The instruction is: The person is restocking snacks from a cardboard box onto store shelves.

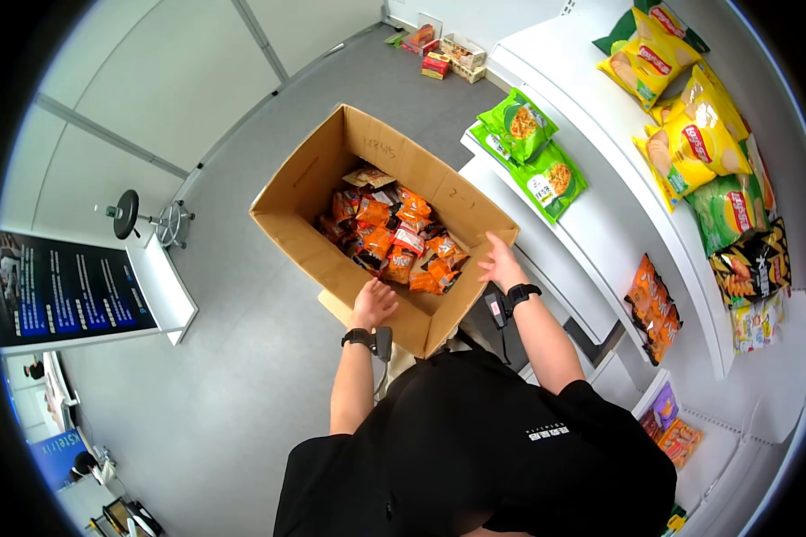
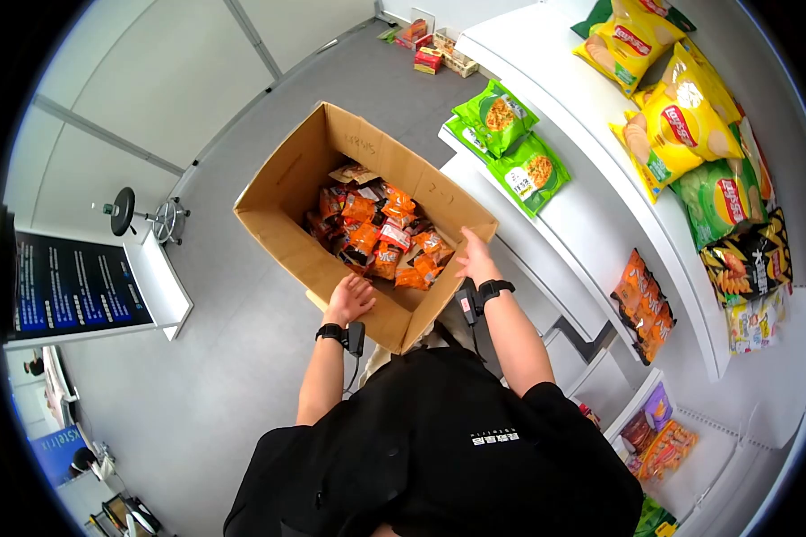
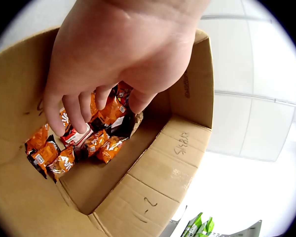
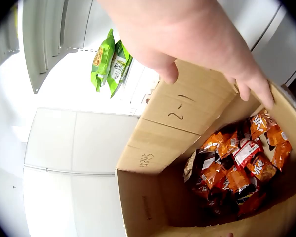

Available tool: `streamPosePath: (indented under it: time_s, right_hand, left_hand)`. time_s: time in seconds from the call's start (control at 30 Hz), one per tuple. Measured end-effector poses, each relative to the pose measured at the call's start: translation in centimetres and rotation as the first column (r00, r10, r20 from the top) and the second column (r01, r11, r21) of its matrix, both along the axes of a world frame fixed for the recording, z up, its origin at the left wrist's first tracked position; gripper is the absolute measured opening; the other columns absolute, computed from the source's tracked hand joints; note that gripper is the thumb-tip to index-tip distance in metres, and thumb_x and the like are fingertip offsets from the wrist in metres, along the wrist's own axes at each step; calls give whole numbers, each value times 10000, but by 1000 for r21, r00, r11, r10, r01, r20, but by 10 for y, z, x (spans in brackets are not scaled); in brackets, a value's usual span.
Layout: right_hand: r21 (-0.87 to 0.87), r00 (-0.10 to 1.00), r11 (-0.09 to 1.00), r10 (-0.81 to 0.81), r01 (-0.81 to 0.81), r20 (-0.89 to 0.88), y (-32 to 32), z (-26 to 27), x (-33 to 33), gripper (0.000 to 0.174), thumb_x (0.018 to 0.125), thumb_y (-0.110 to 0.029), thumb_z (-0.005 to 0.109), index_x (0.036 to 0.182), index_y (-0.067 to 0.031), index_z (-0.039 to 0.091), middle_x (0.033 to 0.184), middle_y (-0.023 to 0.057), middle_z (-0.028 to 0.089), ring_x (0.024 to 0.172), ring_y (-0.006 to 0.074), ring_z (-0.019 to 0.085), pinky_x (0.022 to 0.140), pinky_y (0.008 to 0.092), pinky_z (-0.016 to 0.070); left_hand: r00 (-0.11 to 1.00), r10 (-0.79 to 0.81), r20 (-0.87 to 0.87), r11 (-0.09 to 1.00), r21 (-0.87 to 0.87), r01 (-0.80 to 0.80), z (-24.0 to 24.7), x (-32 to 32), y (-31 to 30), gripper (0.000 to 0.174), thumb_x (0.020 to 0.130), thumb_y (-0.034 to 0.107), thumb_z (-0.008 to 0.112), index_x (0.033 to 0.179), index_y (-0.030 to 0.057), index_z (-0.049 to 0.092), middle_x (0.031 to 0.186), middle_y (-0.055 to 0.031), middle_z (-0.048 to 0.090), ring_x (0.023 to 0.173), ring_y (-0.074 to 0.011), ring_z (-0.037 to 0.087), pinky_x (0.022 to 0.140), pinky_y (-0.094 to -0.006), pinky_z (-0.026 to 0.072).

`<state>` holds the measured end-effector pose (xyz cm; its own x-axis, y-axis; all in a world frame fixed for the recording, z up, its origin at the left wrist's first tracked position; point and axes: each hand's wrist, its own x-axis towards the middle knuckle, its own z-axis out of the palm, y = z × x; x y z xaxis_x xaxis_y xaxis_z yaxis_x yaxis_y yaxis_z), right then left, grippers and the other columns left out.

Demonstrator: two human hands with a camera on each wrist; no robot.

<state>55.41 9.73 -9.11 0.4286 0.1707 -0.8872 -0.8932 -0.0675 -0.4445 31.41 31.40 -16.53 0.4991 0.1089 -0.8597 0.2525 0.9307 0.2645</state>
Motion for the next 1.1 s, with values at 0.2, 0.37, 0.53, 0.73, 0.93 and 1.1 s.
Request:
streamPosePath:
  time_s: [0.2, 0.37, 0.53, 0.73, 0.93, 1.1]
  right_hand:
    - [-75, 979, 991, 118, -107, 165, 14, -12, 46, 744, 770, -386, 636, 1376, -139, 282, 1402, 153, 291, 1265, 338, 307, 970, 613, 243]
    - [-297, 738, 926, 367, -232, 566, 51, -24, 79, 591, 754, -284, 626, 1221, 17, 427, 1220, 193, 467, 1157, 303, 427, 947, 371, 366]
    - [-695, 392, 714, 663, -78, 637, 102, -7, 83, 584, 714, -242, 619, 1217, -2, 443, 1209, 193, 475, 1149, 351, 417, 974, 419, 346]
    - [-837, 260, 492, 863, -239, 433, 114, -32, 91, 563, 749, -224, 600, 1244, -31, 413, 1198, 184, 482, 1127, 372, 418, 968, 429, 351]
    - [-883, 53, 386, 921, -268, 387, 105, -38, 101, 391, 798, -102, 533, 1154, 4, 409, 1071, 227, 506, 985, 395, 483, 855, 471, 394]
    - [-873, -38, 351, 922, -338, 386, 97, -44, 112, 387, 792, -67, 542, 1133, 31, 389, 1047, 239, 495, 939, 415, 493, 828, 464, 403]
  left_hand:
    - [992, 27, -121, 999, 35, -23, -13, 12, -6, 617, 873, 439, 462, 1371, 127, 272, 1421, -92, 267, 1284, -261, 277, 1029, -498, 228]
    - [932, 162, -325, 986, 27, -162, -15, 44, -20, 645, 854, 466, 460, 1364, 110, 288, 1435, -94, 225, 1338, -285, 160, 1028, -594, 104]
    - [863, 234, -449, 972, 125, -198, -26, 82, -18, 608, 862, 357, 465, 1332, -4, 330, 1396, -163, 331, 1259, -295, 337, 1034, -440, 240]
    - [806, 338, -486, 937, 255, -238, -83, 114, -27, 412, 844, 277, 506, 1122, -27, 519, 1160, -135, 521, 1024, -246, 500, 888, -372, 372]
    - [950, 68, -306, 998, 26, -63, -138, 147, -24, 604, 871, 386, 437, 1360, 59, 301, 1383, -123, 343, 1260, -295, 315, 1013, -511, 230]
    - [963, -137, -230, 982, 94, 163, -185, 196, -17, 632, 884, 409, 420, 1357, 12, 285, 1311, -167, 415, 1168, -296, 426, 960, -445, 322]
